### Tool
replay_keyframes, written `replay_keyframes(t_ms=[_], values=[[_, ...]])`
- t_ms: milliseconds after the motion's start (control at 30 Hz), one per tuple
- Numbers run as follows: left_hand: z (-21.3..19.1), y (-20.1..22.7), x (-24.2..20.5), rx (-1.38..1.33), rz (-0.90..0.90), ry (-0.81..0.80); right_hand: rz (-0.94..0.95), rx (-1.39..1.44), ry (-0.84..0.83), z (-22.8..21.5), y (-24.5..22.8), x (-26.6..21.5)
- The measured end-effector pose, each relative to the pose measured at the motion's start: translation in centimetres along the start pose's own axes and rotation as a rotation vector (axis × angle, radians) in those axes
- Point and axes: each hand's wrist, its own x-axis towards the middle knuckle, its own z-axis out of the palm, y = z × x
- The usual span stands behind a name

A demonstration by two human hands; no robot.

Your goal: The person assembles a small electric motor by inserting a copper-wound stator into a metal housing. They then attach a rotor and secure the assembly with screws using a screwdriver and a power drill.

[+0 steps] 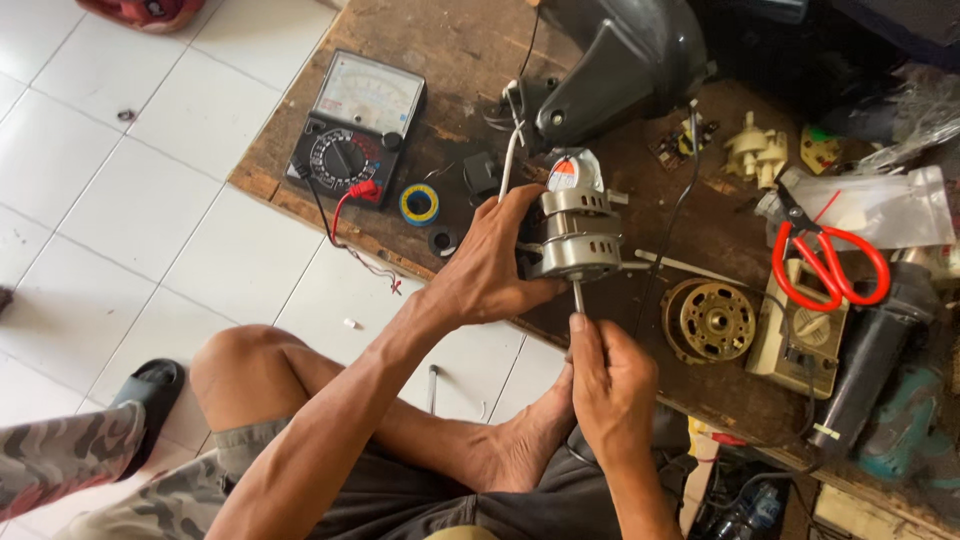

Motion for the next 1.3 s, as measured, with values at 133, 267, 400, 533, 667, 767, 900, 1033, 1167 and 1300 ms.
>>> replay_keyframes(t_ms=[133,267,400,533,667,767,900,1033,1167,1300], values=[[-0.2,0.0,0.0,-0.027,-0.059,-0.022,0.055,0.041,-0.027,-2.4,0.4,1.3],[-0.1,-0.4,0.0,-0.021,0.029,-0.013,-0.417,-0.118,-0.012,-4.4,0.2,6.5],[-0.6,-0.3,-0.5,-0.034,-0.012,-0.048,-0.658,-0.278,-0.208,-4.4,0.5,10.8],[-0.5,-0.6,-0.3,-0.024,0.058,-0.015,-0.489,-0.244,-0.46,-5.0,-1.4,12.6],[0.1,-0.9,-0.6,0.009,0.179,0.056,-0.597,-0.363,-0.41,-4.4,-1.8,12.5],[0.2,-0.8,-1.0,0.016,0.139,0.055,-0.718,-0.466,-0.338,-4.0,-2.1,11.8],[0.4,-1.3,-1.5,0.127,0.102,0.015,-0.718,-0.612,-0.334,-3.8,-2.7,11.4],[0.4,-1.9,-1.1,0.133,0.127,0.062,-0.771,-0.753,-0.293,-3.2,-4.1,11.2],[0.0,-1.9,-1.0,0.087,0.147,0.098,-0.913,-0.745,-0.207,-2.9,-4.1,11.8],[0.2,-1.5,-1.5,0.083,0.106,0.078,-0.897,-0.687,-0.225,-3.2,-3.6,11.7]])
